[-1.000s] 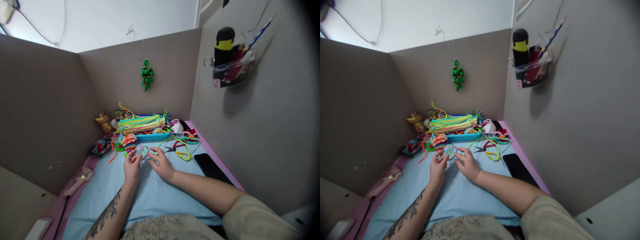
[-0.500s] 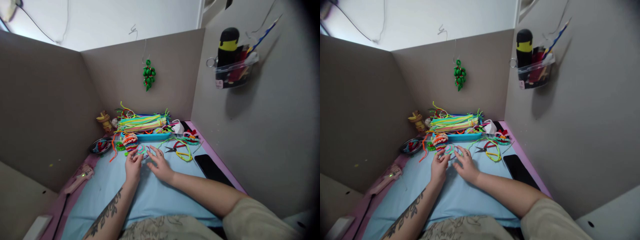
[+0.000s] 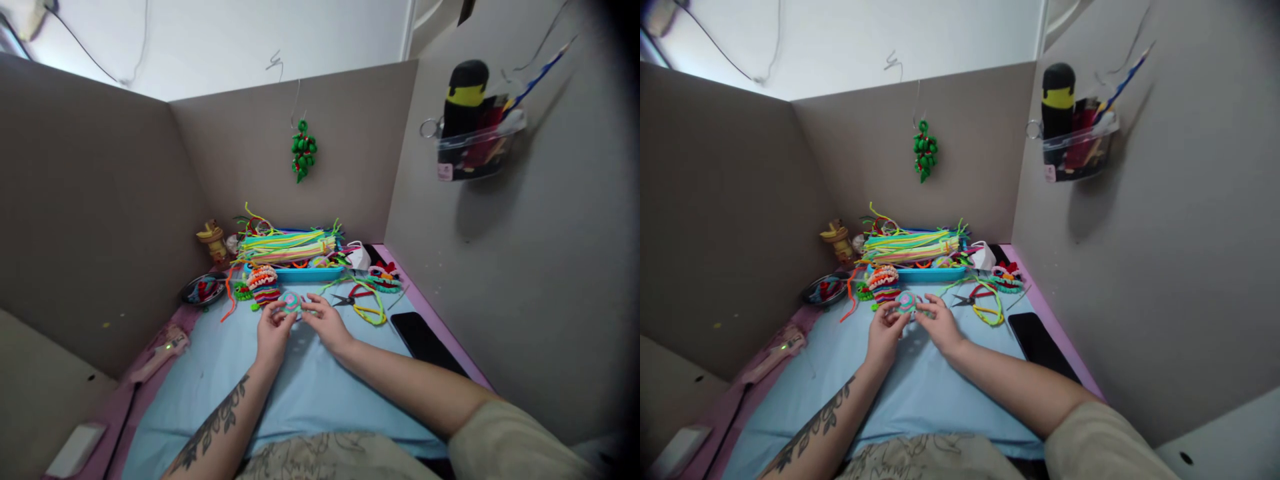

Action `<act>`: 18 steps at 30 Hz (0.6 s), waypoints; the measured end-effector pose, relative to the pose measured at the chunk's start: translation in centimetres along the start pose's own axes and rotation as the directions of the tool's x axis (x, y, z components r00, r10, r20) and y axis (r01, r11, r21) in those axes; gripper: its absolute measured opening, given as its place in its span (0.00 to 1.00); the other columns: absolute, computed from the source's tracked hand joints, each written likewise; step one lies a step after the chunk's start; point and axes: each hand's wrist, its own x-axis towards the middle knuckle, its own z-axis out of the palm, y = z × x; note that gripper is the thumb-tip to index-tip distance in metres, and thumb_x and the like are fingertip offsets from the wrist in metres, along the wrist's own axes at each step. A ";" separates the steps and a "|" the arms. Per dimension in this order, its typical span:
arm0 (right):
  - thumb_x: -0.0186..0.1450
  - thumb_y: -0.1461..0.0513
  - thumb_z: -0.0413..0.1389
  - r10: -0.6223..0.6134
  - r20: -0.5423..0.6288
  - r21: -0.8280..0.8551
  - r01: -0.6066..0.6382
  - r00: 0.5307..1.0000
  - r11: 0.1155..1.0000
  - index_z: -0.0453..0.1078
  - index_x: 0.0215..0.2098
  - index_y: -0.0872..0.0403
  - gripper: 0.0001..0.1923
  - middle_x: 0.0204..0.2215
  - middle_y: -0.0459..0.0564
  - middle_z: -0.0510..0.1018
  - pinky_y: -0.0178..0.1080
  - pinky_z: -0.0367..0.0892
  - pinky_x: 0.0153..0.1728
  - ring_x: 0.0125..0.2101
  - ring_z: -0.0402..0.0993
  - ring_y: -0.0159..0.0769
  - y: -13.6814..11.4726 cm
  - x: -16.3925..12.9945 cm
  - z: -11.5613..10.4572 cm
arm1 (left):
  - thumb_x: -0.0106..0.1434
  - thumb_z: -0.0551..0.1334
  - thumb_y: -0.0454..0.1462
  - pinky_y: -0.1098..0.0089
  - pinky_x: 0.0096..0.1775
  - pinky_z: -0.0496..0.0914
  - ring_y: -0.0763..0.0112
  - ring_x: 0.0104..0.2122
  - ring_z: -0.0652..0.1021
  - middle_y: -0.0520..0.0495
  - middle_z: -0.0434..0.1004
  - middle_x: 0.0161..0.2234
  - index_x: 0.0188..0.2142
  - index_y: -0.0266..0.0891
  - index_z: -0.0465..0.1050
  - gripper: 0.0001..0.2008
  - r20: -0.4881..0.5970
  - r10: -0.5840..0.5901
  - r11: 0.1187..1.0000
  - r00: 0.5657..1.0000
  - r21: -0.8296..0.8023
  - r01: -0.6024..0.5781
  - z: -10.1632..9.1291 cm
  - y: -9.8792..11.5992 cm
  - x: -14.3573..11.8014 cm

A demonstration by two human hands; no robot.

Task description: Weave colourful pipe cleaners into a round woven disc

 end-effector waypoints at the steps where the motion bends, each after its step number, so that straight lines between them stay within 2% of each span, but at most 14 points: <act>1: 0.51 0.55 0.61 0.042 -0.016 0.040 -0.041 0.999 0.998 0.75 0.35 0.54 0.16 0.53 0.56 0.63 0.46 0.58 0.50 0.52 0.61 0.45 0.1 0.2 0.0 | 0.48 0.67 0.41 0.79 0.16 0.56 0.80 0.15 0.66 0.55 0.71 0.21 0.39 0.39 0.63 0.20 0.018 0.006 1.000 1.000 0.018 -0.006 0.0 -0.1 -0.1; 3: 0.49 0.55 0.63 0.083 -0.046 0.075 -0.080 0.995 0.994 0.75 0.30 0.55 0.14 0.52 0.56 0.64 0.46 0.54 0.52 0.52 0.61 0.45 0.2 0.4 -0.1 | 0.48 0.66 0.41 0.79 0.17 0.57 0.80 0.16 0.66 0.55 0.72 0.22 0.39 0.39 0.63 0.20 0.061 0.025 0.999 0.998 0.043 -0.027 0.0 -0.1 -0.2; 6: 0.47 0.55 0.63 0.074 -0.057 0.085 -0.069 0.996 0.994 0.73 0.22 0.56 0.12 0.51 0.56 0.66 0.45 0.49 0.55 0.52 0.61 0.44 0.2 0.4 -0.2 | 0.49 0.66 0.40 0.79 0.18 0.58 0.80 0.16 0.67 0.55 0.70 0.21 0.38 0.39 0.64 0.18 0.110 0.059 0.995 0.992 0.072 -0.067 0.1 -0.2 -0.4; 11: 0.47 0.53 0.63 0.049 -0.050 0.083 -0.045 0.998 0.996 0.70 0.20 0.56 0.14 0.50 0.56 0.64 0.44 0.54 0.51 0.50 0.62 0.43 -0.2 0.4 -0.4 | 0.49 0.66 0.40 0.78 0.19 0.60 0.77 0.18 0.69 0.54 0.71 0.22 0.39 0.38 0.64 0.19 0.152 0.051 0.992 0.987 0.105 -0.067 0.1 0.0 -0.5; 14: 0.48 0.52 0.62 0.034 -0.044 0.076 -0.031 0.998 0.997 0.69 0.19 0.57 0.15 0.47 0.54 0.65 0.44 0.55 0.50 0.47 0.63 0.42 -0.3 0.7 -0.7 | 0.51 0.64 0.41 0.76 0.20 0.62 0.76 0.19 0.70 0.54 0.71 0.22 0.45 0.39 0.61 0.22 0.188 0.042 0.995 0.981 0.081 -0.058 0.0 0.2 -0.5; 18: 0.46 0.53 0.63 0.059 -0.025 0.085 -0.056 0.998 0.995 0.69 0.17 0.56 0.15 0.43 0.51 0.67 0.44 0.51 0.52 0.45 0.64 0.41 0.1 1.2 -1.2 | 0.56 0.60 0.42 0.74 0.22 0.63 0.77 0.17 0.68 0.54 0.71 0.23 0.47 0.39 0.60 0.20 0.127 0.076 0.990 0.989 0.105 -0.090 -0.4 0.3 -0.3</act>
